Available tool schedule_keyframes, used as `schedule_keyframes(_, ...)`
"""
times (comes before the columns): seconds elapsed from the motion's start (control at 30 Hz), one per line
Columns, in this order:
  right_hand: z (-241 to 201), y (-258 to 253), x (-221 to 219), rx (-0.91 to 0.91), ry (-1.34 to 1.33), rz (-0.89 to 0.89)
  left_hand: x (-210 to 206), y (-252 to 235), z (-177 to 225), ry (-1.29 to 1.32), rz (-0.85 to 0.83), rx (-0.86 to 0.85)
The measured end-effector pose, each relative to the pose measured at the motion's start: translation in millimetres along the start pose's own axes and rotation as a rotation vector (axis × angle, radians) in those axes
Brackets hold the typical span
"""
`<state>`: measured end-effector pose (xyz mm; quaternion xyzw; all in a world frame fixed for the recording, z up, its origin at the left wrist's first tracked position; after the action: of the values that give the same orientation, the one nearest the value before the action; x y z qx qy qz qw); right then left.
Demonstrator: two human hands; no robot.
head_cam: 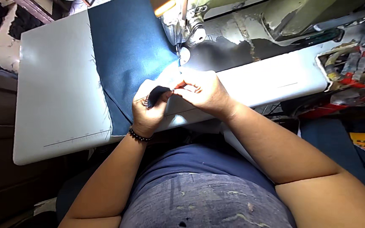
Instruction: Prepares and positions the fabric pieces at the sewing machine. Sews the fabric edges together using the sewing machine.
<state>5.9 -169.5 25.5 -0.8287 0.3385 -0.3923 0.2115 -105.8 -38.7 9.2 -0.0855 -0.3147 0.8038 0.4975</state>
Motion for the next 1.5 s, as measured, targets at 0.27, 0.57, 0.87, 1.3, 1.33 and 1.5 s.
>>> schedule_keyframes(0.27, -3.9, 1.5, 0.4, 0.008, 0.052, 0.053, 0.3, -2.8, 10.4, -0.106, -0.011, 0.044)
schedule_keyframes(0.57, -16.1, 22.4, 7.2, 0.054, 0.217, -0.080, -12.5, 10.9, 15.0, -0.180, -0.219, -0.213)
schedule_keyframes(0.87, 9.4, 91.8, -12.1, 0.029, 0.372, -0.033, -36.2, -16.0, 5.2, -0.246, -0.398, 0.268)
schedule_keyframes(1.3, 8.7, 94.2, -10.6, 0.128, 0.443, -0.039, -28.7, -38.7, -60.9, -0.592, -0.559, 0.205)
schedule_keyframes(1.33, 8.4, 93.9, -10.4, 0.126, 0.447, -0.042, -29.0, -38.4, -60.8, -0.602, -0.570, 0.205)
schedule_keyframes(1.5, 8.5, 92.4, -10.5, 0.107, 0.454, -0.062, -32.6, -38.2, -58.3, -0.648, -0.581, 0.212)
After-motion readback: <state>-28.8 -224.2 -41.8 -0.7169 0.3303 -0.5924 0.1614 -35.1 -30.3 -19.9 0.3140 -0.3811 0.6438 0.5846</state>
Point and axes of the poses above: each hand's wrist, its own y-axis away from the middle knuckle, its own x-axis out of the back of the hand, z = x × y, the point moved 4 cm from there along -y, towards the middle knuckle, and after that the axes turned 9 degrees about y, right-handed, at the moved point
